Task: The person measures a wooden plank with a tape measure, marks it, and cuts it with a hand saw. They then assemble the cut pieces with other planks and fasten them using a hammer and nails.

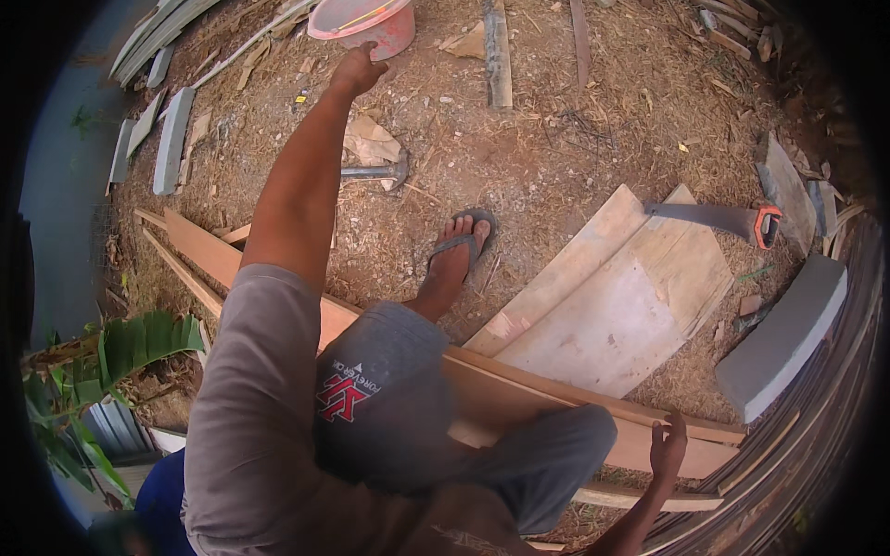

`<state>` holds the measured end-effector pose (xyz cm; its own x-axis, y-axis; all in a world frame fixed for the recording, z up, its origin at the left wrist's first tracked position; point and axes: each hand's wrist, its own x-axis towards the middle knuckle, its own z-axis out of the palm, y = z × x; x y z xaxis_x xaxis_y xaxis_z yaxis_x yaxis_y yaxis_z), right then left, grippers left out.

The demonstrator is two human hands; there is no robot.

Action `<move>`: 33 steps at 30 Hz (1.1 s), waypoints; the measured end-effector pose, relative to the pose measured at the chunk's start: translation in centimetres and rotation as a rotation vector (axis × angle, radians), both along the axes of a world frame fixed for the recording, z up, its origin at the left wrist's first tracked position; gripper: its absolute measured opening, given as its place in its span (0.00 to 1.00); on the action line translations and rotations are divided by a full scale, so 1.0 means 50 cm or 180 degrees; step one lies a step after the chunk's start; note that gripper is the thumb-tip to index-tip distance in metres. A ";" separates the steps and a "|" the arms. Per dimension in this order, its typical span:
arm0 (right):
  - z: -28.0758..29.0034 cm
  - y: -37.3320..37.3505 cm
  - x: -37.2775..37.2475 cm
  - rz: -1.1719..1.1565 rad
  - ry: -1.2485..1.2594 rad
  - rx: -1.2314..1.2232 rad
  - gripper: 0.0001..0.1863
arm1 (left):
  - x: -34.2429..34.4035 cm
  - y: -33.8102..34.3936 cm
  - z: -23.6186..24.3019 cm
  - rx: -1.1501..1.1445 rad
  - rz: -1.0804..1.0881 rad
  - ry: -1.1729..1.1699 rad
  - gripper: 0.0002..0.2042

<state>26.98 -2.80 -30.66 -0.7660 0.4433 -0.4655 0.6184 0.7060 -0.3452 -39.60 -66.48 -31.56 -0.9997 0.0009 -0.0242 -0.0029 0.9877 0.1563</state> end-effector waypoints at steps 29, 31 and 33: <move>-0.295 -0.839 -0.947 0.2693 0.0938 -0.1835 0.09 | -0.154 -0.040 -0.128 -0.1327 -0.0520 0.0688 0.21; -0.278 -0.722 -0.904 0.2366 0.1050 -0.2187 0.09 | -0.125 -0.032 -0.114 -0.1089 -0.0582 0.0592 0.20; -0.265 -0.572 -0.852 0.1586 0.0491 -0.3862 0.10 | -0.091 -0.015 -0.086 -0.0950 -0.0710 0.0457 0.17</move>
